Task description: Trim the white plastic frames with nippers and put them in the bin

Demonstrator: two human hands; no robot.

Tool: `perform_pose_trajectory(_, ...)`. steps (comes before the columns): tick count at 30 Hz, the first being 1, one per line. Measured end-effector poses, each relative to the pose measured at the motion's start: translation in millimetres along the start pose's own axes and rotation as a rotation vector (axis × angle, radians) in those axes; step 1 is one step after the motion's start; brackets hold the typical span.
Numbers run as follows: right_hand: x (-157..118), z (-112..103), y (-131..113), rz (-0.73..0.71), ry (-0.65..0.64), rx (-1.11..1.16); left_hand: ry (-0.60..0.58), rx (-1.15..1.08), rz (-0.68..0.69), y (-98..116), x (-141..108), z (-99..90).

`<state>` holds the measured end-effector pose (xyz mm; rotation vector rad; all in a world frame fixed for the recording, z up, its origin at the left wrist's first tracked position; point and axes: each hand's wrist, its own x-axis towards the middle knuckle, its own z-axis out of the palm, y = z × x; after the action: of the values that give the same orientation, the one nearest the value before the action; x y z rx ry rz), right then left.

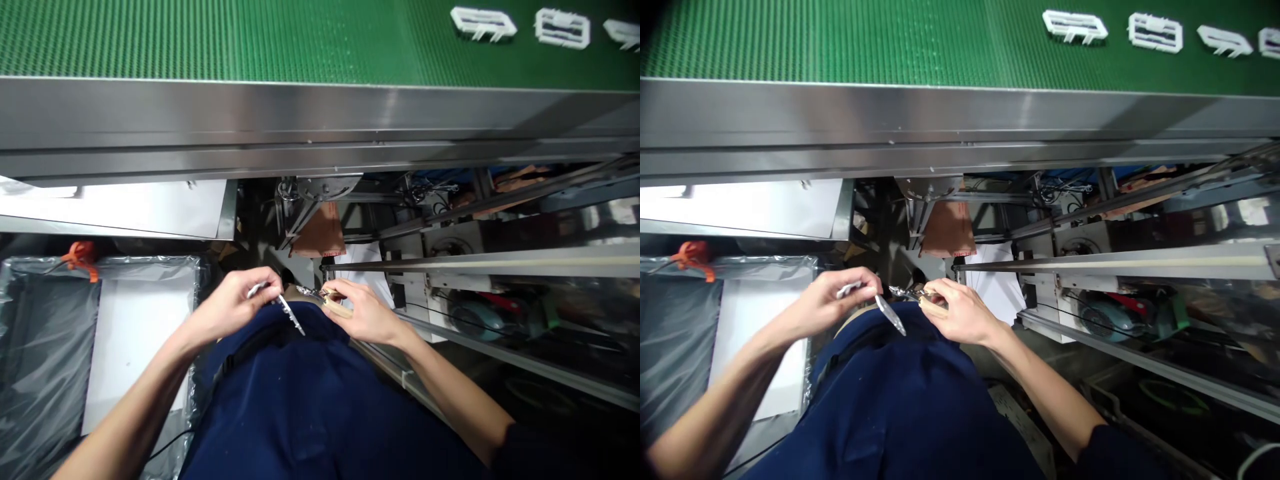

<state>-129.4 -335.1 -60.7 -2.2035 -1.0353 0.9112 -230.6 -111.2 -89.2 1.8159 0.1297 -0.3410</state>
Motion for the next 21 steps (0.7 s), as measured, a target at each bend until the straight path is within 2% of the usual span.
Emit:
perform_pose_trajectory(3,0.2,0.3,-3.0,-0.037,-0.030,-0.040,-0.166,0.102,0.070,10.1,0.4,-13.6)
perform_pose_trajectory(5,-0.9,-1.8,-3.5,-0.059,-0.092,-0.126,-0.246,0.107,0.063,12.3,-1.1,-14.6)
perform_pose_trajectory(10,-0.6,-15.6,-3.1,-0.112,-0.167,-0.318,-0.235,0.031,-0.021,7.4,-4.6,-7.6)
perform_pose_trajectory(21,22.2,-32.0,-8.0,-0.215,-0.264,-0.511,-0.225,0.014,-0.023,10.2,2.6,-4.1)
